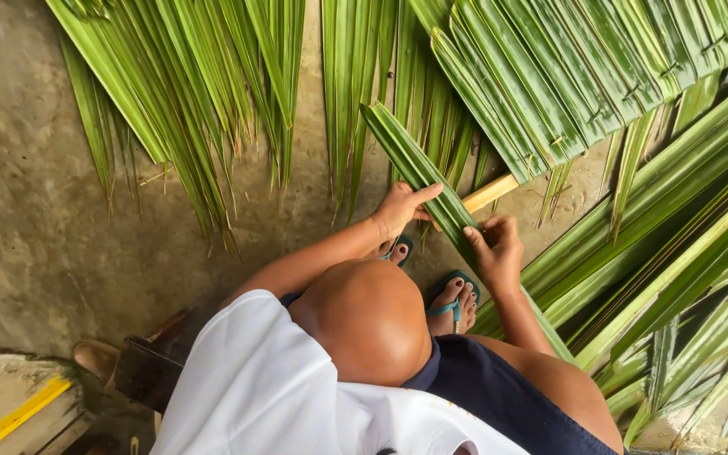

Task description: The person weaves long green palm leaves by hand, threading them through a wooden frame to form a flat woven mat. The person repeatedly picks up leaves, aligns them, and interlaces them into the structure, building up the woven surface.

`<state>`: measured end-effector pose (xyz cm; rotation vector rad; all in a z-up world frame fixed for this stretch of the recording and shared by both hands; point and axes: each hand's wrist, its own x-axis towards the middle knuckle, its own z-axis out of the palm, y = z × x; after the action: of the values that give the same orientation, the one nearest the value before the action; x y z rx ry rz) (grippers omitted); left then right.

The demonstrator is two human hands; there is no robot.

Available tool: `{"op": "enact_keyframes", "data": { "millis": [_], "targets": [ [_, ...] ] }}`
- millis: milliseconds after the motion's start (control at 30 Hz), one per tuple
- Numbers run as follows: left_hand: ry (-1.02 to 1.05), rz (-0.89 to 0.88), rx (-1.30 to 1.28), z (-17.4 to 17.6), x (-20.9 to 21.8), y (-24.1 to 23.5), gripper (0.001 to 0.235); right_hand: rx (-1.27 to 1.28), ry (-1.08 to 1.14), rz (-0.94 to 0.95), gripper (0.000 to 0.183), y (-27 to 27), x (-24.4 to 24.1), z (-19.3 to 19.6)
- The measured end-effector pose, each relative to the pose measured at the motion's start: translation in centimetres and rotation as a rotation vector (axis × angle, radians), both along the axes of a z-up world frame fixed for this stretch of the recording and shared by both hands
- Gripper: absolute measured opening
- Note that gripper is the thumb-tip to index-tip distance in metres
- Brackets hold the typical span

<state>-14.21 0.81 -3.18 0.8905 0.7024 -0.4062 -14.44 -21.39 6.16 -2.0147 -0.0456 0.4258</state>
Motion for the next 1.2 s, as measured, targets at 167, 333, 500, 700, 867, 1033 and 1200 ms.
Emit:
{"op": "enact_keyframes", "data": {
  "millis": [167, 333, 500, 700, 867, 1033, 1200],
  "targets": [
    [0.015, 0.011, 0.079, -3.9, 0.0, -0.4, 0.040, -0.025, 0.194, -0.207, 0.028, -0.1, 0.7, -1.3],
    [0.024, 0.034, 0.143, -5.5, 0.6, -0.4, 0.045, -0.070, 0.139, -0.249, 0.022, 0.1, 1.0, -1.9],
    [-0.011, 0.004, 0.152, -6.6, 1.0, -1.1, 0.038, -0.055, 0.150, -0.260, 0.009, -0.4, 2.0, -1.1],
    [-0.073, -0.032, 0.205, -4.1, 4.1, -1.1, 0.035, 0.059, 0.195, -0.195, 0.013, -1.2, 2.6, 1.7],
    [-0.109, -0.062, 0.269, -1.7, 5.7, -0.6, 0.036, -0.048, 0.132, -0.236, 0.027, -2.8, 2.6, 0.5],
    [0.006, -0.057, 0.212, -3.2, 4.9, -0.8, 0.030, -0.177, -0.019, -0.219, 0.019, -2.4, 2.2, -1.1],
    [0.073, 0.049, 0.241, -5.7, 4.3, 2.0, 0.030, -0.350, -0.064, -0.231, 0.019, -8.3, 6.7, 1.4]
  ]
}}
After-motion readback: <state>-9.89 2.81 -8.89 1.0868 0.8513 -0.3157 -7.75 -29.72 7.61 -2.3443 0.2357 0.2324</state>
